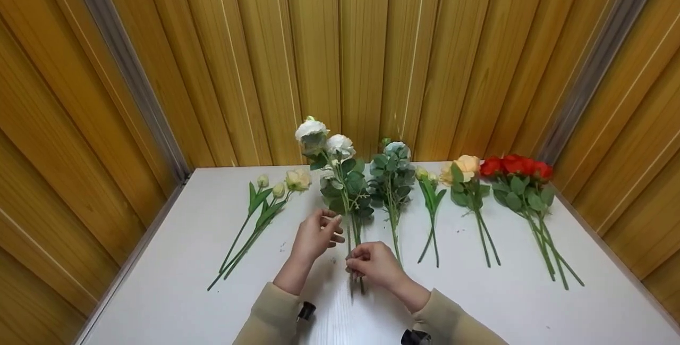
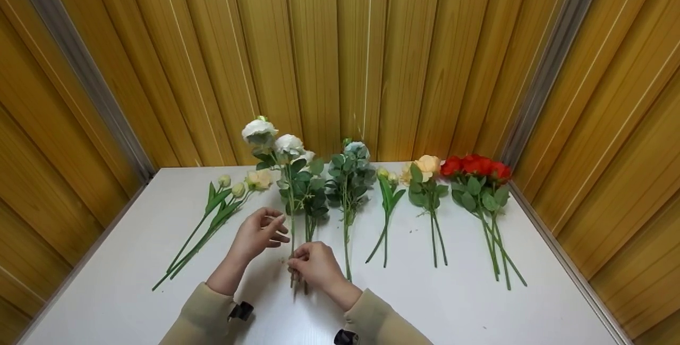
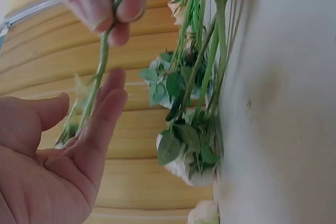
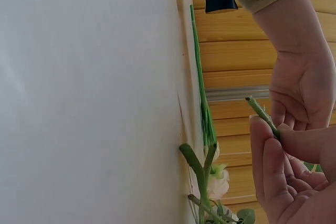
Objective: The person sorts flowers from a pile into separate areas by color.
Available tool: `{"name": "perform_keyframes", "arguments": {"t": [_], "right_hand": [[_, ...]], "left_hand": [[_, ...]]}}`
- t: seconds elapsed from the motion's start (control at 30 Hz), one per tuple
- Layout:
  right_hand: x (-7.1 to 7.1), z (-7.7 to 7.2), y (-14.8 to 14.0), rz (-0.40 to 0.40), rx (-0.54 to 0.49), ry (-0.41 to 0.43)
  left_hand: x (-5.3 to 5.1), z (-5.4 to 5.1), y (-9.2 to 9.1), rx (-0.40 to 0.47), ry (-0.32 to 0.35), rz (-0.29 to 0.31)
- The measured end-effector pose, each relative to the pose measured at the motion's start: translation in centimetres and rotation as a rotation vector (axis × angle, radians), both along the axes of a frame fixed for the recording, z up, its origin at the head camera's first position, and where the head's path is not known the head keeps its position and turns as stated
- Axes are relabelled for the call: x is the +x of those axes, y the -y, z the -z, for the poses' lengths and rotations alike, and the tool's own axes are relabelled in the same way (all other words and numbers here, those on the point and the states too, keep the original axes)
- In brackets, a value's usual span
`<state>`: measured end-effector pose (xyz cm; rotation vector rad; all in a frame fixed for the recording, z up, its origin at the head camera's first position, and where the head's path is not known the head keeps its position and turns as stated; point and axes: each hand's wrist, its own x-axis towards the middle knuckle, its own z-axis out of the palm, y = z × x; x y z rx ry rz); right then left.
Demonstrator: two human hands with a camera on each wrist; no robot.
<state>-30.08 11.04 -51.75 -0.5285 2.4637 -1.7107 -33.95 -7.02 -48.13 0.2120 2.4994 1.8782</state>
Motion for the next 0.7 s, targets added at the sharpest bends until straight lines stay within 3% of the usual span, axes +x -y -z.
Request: {"name": "perform_keyframes", "arguments": {"t": [0.27,0.5,0.7], "right_hand": [[-1.6,1.2,-1.4,0.036,-0.038,0.083],[-2.3,2.1,-1.8,0.075,-0.023,0.187],[-2.6,2.3,-1.9,0.081,0.041,0.215]], "left_hand": [[-1.4,-0.2,3.6,-0.123,0.046,-0.147],[-2.8,0.2,9.2,-0.225,0.034,-0.328],[-2.9,0.8,13.3,-0.311,0.045,-0.435]]}}
